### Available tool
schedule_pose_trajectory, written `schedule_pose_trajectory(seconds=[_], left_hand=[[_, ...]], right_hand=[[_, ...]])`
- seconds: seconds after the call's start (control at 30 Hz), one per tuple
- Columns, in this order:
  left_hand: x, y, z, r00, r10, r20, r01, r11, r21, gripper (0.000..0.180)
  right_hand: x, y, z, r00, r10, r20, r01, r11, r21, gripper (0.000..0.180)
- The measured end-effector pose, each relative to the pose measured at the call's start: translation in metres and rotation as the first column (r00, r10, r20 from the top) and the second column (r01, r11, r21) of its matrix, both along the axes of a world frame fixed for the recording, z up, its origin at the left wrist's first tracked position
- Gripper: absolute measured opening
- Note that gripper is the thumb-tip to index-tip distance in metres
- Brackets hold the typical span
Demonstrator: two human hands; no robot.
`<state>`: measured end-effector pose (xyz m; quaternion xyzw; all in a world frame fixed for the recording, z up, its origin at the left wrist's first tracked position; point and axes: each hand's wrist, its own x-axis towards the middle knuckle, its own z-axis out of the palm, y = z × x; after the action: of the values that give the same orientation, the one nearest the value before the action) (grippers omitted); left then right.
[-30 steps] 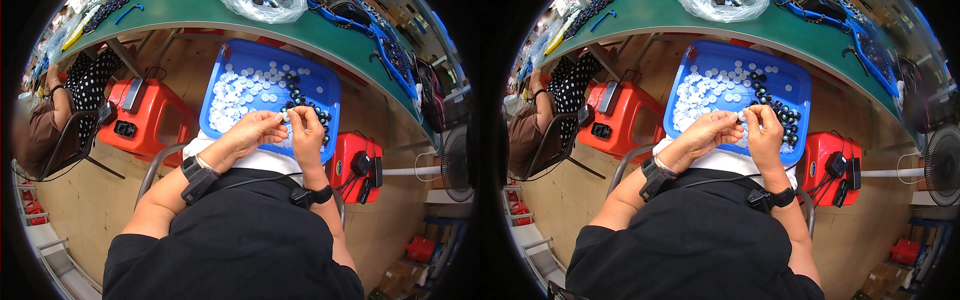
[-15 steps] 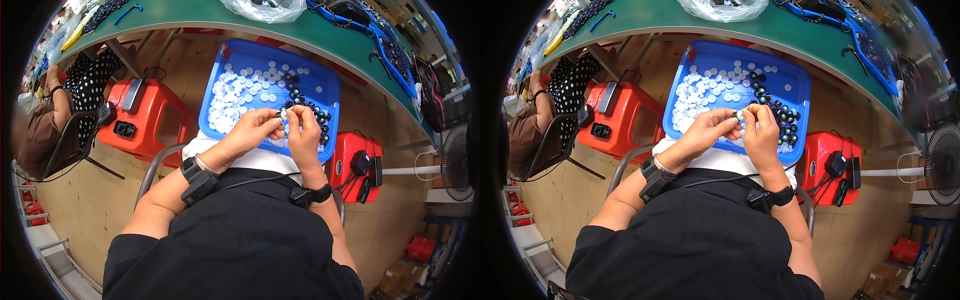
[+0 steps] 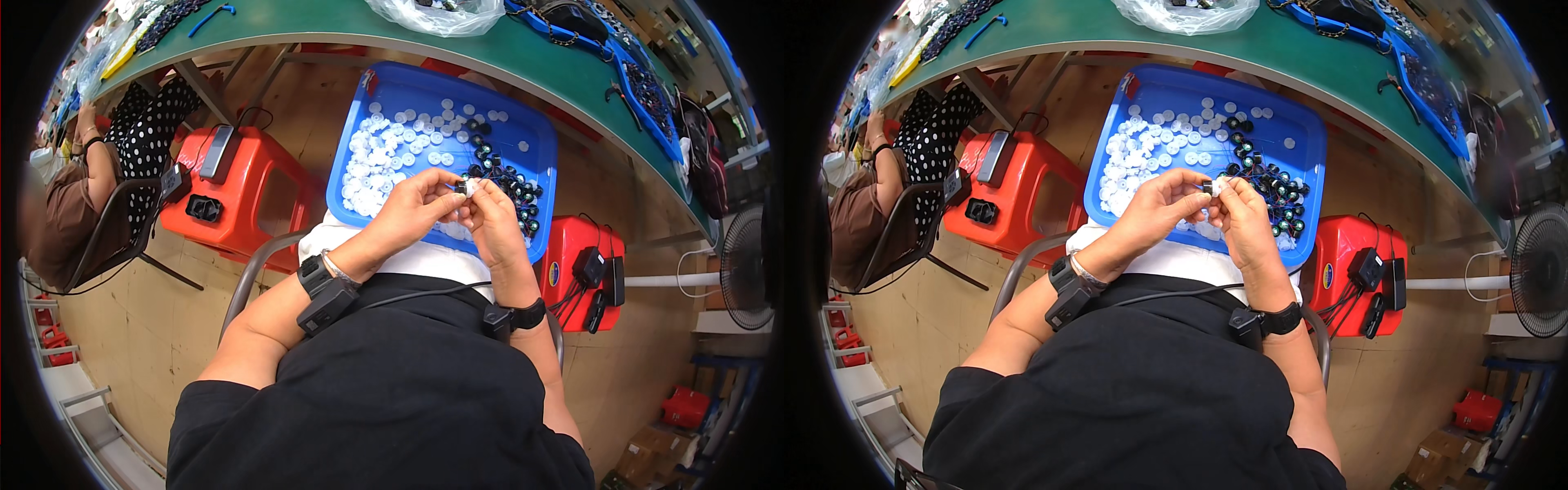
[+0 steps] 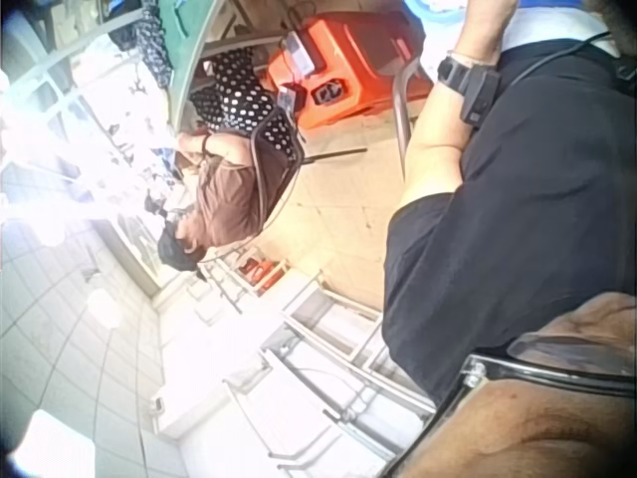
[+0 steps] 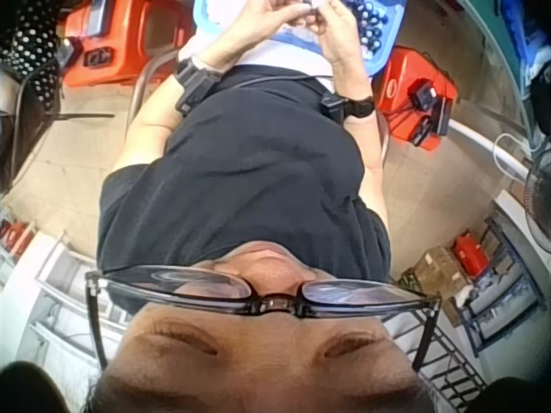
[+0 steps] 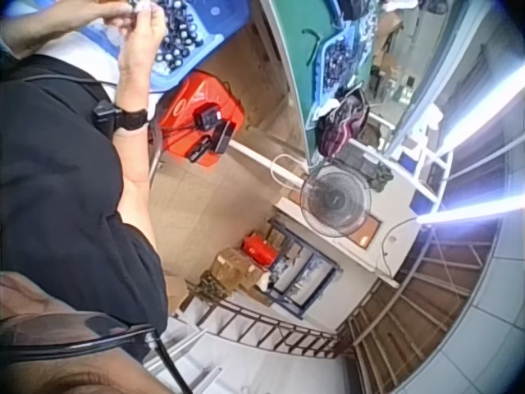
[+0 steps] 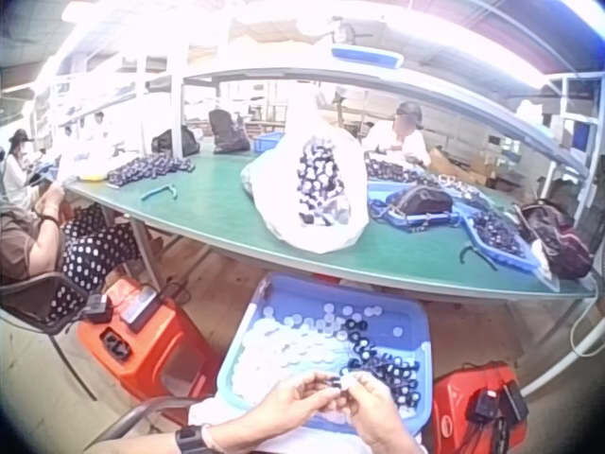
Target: Assembling small plastic components by hand on a factory floor.
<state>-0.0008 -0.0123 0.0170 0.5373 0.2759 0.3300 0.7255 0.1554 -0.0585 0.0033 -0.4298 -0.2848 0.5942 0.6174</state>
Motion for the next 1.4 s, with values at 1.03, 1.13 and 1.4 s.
schedule_pose_trajectory(seconds=[1.03,1.13,1.4], left_hand=[[0.003,0.002,-0.019,0.991,0.033,-0.131,-0.002,0.972,0.233,0.023],[0.005,-0.001,-0.02,0.979,0.171,-0.107,-0.099,0.871,0.481,0.019],[0.0,0.006,-0.01,0.996,0.037,0.079,-0.035,0.999,-0.018,0.025]], right_hand=[[-0.009,-0.003,0.006,0.996,-0.059,0.069,0.069,0.983,-0.168,0.012],[-0.012,-0.003,0.002,0.994,-0.074,0.084,0.086,0.984,-0.155,0.013],[-0.016,-0.002,0.012,0.997,-0.068,0.029,0.07,0.994,-0.089,0.015]])
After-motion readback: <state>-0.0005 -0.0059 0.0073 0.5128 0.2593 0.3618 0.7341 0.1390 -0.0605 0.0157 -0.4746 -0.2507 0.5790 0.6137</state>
